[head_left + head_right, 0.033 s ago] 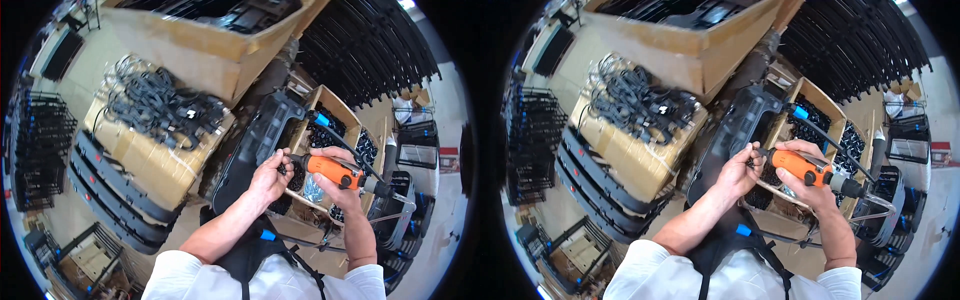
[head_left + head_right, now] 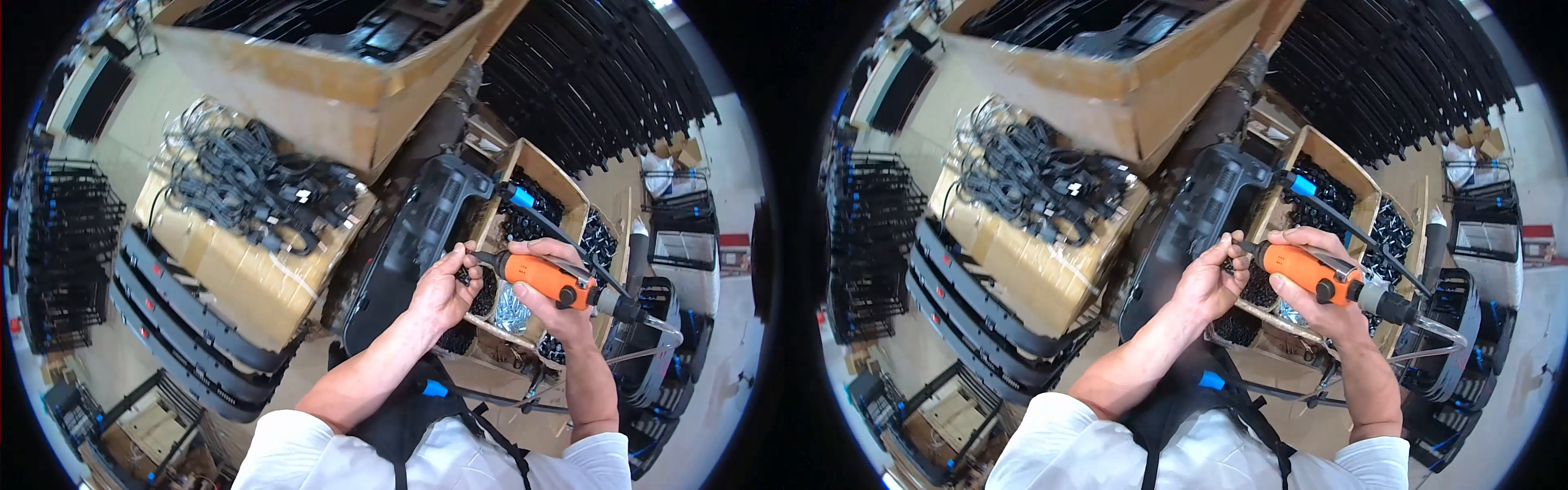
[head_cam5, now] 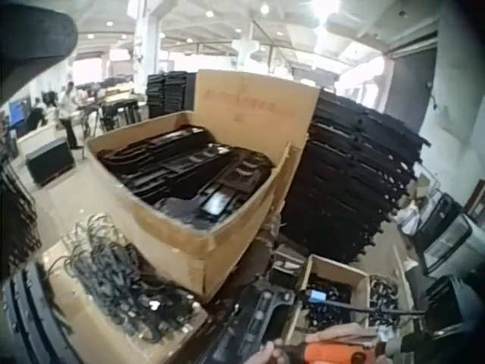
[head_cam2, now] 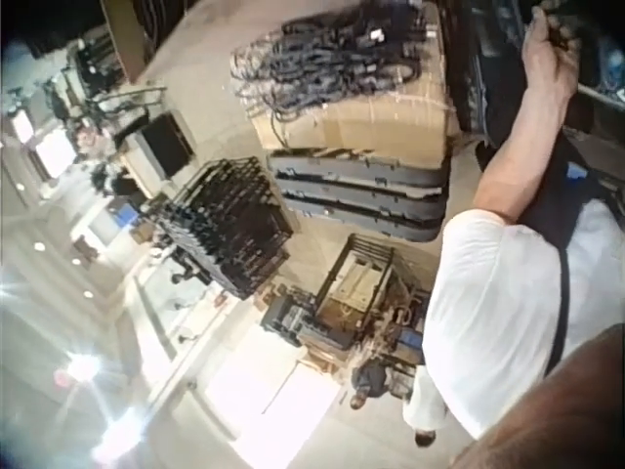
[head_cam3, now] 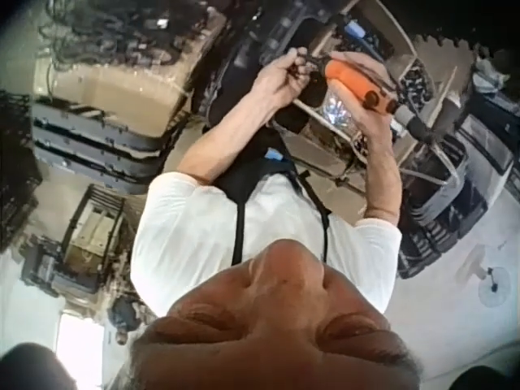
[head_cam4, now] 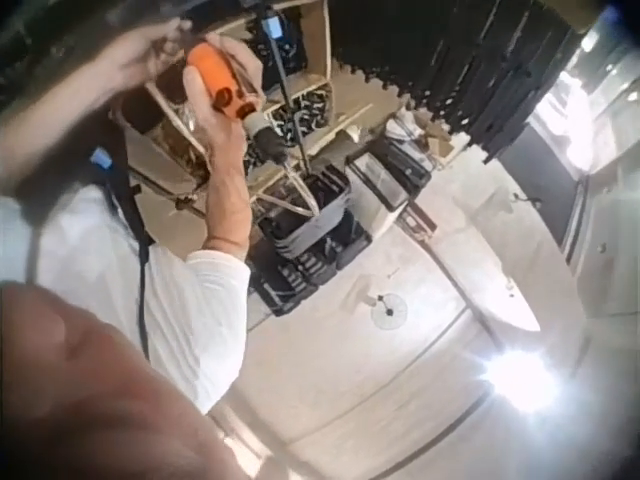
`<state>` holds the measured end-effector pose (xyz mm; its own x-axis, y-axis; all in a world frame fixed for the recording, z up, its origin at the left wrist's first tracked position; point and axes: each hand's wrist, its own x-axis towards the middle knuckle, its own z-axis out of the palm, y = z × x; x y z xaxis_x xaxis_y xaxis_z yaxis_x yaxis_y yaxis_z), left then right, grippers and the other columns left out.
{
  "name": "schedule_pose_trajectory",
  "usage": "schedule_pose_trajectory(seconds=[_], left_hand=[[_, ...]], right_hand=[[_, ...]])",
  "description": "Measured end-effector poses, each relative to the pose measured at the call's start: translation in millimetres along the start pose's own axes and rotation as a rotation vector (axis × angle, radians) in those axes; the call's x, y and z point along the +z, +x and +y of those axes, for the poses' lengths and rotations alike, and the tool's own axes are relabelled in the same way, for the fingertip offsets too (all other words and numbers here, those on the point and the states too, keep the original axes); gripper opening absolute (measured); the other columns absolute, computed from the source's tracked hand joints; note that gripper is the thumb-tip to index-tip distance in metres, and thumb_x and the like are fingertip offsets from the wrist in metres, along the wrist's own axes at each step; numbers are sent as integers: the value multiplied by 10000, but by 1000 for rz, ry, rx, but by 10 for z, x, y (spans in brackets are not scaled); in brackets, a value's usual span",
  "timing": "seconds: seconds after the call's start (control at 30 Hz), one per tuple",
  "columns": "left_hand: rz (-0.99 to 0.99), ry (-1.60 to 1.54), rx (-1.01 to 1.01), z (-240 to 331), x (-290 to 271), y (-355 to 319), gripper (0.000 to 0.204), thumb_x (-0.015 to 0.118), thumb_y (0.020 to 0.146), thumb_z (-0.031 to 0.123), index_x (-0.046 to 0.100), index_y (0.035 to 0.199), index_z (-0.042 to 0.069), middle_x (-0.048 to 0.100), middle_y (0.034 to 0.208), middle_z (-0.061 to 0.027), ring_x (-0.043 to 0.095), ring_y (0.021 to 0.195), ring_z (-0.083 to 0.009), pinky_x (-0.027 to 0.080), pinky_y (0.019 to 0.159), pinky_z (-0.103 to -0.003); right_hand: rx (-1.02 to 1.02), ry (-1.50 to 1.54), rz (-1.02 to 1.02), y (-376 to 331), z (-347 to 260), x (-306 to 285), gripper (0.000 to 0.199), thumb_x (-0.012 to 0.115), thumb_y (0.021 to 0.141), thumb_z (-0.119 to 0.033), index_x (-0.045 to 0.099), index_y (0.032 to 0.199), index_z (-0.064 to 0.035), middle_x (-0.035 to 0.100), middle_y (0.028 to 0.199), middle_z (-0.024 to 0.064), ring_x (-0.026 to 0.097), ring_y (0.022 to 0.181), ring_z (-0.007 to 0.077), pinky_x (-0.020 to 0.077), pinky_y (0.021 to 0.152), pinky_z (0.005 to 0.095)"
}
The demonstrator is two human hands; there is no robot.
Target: Assembling electronic appliance components using a power screwdriver and wire cutters before moving them to storage.
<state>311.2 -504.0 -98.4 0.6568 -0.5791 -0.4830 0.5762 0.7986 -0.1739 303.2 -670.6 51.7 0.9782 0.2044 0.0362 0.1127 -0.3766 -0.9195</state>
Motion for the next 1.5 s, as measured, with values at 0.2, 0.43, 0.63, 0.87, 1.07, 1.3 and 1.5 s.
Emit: schedule_pose_trajectory(seconds=[0.2, 0.43, 0.63, 0.87, 1.07, 1.3, 1.5], left_hand=[[48, -8, -35, -293, 439, 816, 274, 570, 1113, 377, 618, 1159, 112, 593, 830, 35, 567, 751, -117, 500, 693, -250], [167, 362, 28, -391, 539, 1187, 294, 495, 1150, 319, 609, 1240, 64, 648, 1010, -50, 648, 922, -167, 564, 818, -344], [51, 461, -61, -273, 216, 1158, 304, 480, 1155, 284, 582, 1283, 29, 696, 1099, -104, 682, 950, -198, 586, 862, -351], [14, 524, -48, -195, 94, 1174, 246, 549, 1124, 231, 637, 1217, 21, 699, 1134, -110, 694, 1024, -210, 585, 894, -341], [108, 485, -49, -84, 184, 1242, 210, 603, 1075, 186, 674, 1185, 20, 702, 1110, -87, 696, 1026, -207, 578, 881, -340], [124, 480, -19, -29, 230, 1327, 215, 634, 1083, 233, 691, 1173, 46, 688, 953, -10, 660, 848, -136, 568, 790, -284], [255, 368, 61, -93, 302, 1447, 226, 617, 1099, 286, 688, 1152, 78, 654, 887, 17, 624, 776, -112, 544, 700, -255]], right_hand=[[16, -17, 85, 361, 397, -608, 534, 798, 862, -26, 562, 1342, -10, 691, 1325, 180, 676, 1225, 272, 529, 1084, 430], [111, 112, 242, 943, 899, -864, 545, 822, 876, -52, 576, 1362, -26, 704, 1299, 130, 663, 1229, 213, 522, 1097, 381], [174, 126, 192, 1173, 1158, -883, 546, 817, 874, -45, 576, 1363, -20, 719, 1285, 138, 657, 1249, 211, 520, 1110, 391], [159, 101, 120, 1283, 1286, -759, 474, 800, 879, -73, 615, 1315, -51, 708, 1236, 88, 675, 1179, 172, 539, 1048, 341], [207, -98, 9, 1384, 1233, -748, 335, 799, 883, -88, 656, 1185, -62, 726, 1226, 102, 679, 1163, 188, 544, 1040, 358], [198, -133, -15, 1390, 1244, -760, 328, 797, 880, -92, 662, 1177, -60, 723, 1234, 99, 677, 1157, 191, 544, 1035, 357], [163, -158, -36, 1403, 1255, -801, 399, 795, 876, -101, 660, 1250, -70, 721, 1232, 90, 671, 1153, 177, 541, 1033, 356]])
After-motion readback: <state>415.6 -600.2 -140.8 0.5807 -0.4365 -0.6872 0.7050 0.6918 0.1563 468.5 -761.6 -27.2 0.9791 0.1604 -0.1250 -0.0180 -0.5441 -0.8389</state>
